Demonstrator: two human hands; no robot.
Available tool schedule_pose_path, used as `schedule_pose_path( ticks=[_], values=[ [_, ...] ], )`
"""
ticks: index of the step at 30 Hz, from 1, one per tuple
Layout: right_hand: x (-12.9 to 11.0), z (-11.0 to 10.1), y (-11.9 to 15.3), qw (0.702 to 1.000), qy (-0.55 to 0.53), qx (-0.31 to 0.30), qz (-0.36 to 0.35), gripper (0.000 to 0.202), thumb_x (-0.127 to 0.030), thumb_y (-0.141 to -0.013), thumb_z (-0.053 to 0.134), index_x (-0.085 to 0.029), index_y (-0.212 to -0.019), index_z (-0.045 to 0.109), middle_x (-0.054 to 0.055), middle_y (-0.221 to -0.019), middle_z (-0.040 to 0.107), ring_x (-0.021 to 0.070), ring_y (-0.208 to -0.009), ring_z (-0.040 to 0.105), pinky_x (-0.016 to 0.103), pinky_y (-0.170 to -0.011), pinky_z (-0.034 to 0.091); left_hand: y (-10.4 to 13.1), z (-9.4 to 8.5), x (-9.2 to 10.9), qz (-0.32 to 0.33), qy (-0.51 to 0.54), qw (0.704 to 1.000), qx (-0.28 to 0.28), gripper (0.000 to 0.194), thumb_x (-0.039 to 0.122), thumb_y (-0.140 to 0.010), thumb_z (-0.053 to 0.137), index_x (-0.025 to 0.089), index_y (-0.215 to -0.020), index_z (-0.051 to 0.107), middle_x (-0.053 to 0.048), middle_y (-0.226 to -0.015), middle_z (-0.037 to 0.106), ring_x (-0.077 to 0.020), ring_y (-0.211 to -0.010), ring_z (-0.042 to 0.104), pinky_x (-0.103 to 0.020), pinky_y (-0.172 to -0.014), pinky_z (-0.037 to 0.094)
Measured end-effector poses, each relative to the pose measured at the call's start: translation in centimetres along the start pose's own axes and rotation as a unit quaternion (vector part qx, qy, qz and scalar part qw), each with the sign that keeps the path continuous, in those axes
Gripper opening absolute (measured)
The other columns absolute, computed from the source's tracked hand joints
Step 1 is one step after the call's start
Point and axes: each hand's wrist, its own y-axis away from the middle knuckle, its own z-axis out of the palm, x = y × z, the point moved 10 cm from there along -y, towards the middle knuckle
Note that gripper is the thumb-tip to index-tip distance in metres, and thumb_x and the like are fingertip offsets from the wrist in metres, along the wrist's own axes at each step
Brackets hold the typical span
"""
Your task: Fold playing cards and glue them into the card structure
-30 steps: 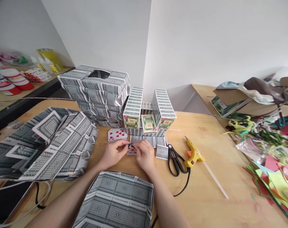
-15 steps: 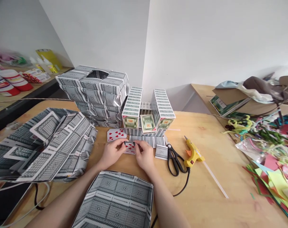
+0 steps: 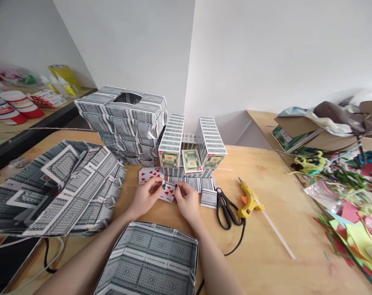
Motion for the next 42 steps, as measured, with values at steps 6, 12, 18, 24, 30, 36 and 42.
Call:
schedule_pose_path(
  ticks=[6, 12, 18, 24, 30, 36, 42],
  values=[
    [0.0, -0.3, -0.2, 1.000, 0.000, 0.008, -0.004, 0.021, -0.031, -0.074, 0.054, -0.016, -0.083, 0.065, 0.004, -0.071, 0.065, 0.0148, -0.057, 0.056, 0.025, -0.050, 0.045, 0.0, -0.1, 0.5, 0.024, -0.042, 0.999, 0.008, 0.012, 0.021, -0.078, 0.050, 0.017, -0.086, 0.058, -0.001, -0.076, 0.067, -0.0116, -0.066, 0.062, -0.021, -0.063, 0.050],
    [0.4, 0.0, -0.5, 0.999, -0.036, -0.025, 0.019, 0.023, -0.033, -0.073, 0.056, -0.017, -0.086, 0.067, 0.004, -0.071, 0.067, 0.0151, -0.056, 0.056, 0.025, -0.047, 0.043, 0.2, 0.0, 0.6, 0.031, -0.042, 0.999, 0.003, 0.013, 0.021, -0.079, 0.048, 0.017, -0.087, 0.058, -0.002, -0.077, 0.066, -0.0114, -0.067, 0.061, -0.022, -0.064, 0.049],
    [0.3, 0.4, -0.5, 0.997, -0.044, -0.062, 0.033, 0.025, -0.035, -0.072, 0.056, -0.016, -0.085, 0.068, 0.003, -0.067, 0.066, 0.0138, -0.053, 0.054, 0.024, -0.045, 0.041, 0.2, 0.1, 1.0, 0.043, -0.038, 0.998, -0.001, 0.013, 0.021, -0.079, 0.048, 0.017, -0.086, 0.058, -0.002, -0.075, 0.065, -0.0111, -0.066, 0.060, -0.021, -0.062, 0.048],
    [0.5, 0.6, -0.4, 0.993, -0.064, -0.076, 0.064, 0.026, -0.036, -0.072, 0.058, -0.015, -0.083, 0.067, 0.001, -0.059, 0.061, 0.0097, -0.045, 0.046, 0.021, -0.041, 0.035, 0.2, 0.1, 1.2, 0.042, -0.040, 0.998, -0.004, 0.012, 0.020, -0.079, 0.048, 0.017, -0.085, 0.057, -0.001, -0.075, 0.065, -0.0107, -0.066, 0.060, -0.020, -0.062, 0.048],
    [-0.1, 0.5, -0.4, 0.993, -0.068, -0.077, 0.055, 0.025, -0.036, -0.071, 0.059, -0.015, -0.080, 0.068, 0.000, -0.056, 0.061, 0.0099, -0.044, 0.046, 0.021, -0.040, 0.035, 0.2, 0.2, 1.2, 0.043, -0.043, 0.998, -0.010, 0.012, 0.021, -0.079, 0.048, 0.017, -0.085, 0.057, -0.001, -0.075, 0.065, -0.0112, -0.065, 0.060, -0.021, -0.062, 0.048],
    [-0.1, 0.4, -0.4, 0.997, -0.056, -0.051, 0.031, 0.022, -0.033, -0.070, 0.058, -0.016, -0.079, 0.067, 0.003, -0.068, 0.066, 0.0150, -0.057, 0.056, 0.026, -0.052, 0.045, 0.3, 0.4, 1.3, 0.056, -0.062, 0.996, -0.008, 0.012, 0.021, -0.078, 0.048, 0.018, -0.085, 0.057, -0.001, -0.073, 0.065, -0.0111, -0.063, 0.060, -0.021, -0.061, 0.048],
    [0.7, 0.1, -0.3, 0.999, 0.004, -0.012, 0.032, 0.020, -0.030, -0.071, 0.056, -0.014, -0.079, 0.064, 0.003, -0.065, 0.063, 0.0135, -0.055, 0.052, 0.025, -0.051, 0.042, 0.4, 1.0, 1.1, 0.065, -0.073, 0.995, -0.028, 0.013, 0.022, -0.079, 0.047, 0.018, -0.084, 0.058, -0.001, -0.074, 0.066, -0.0116, -0.065, 0.061, -0.021, -0.062, 0.047]
  ],
)
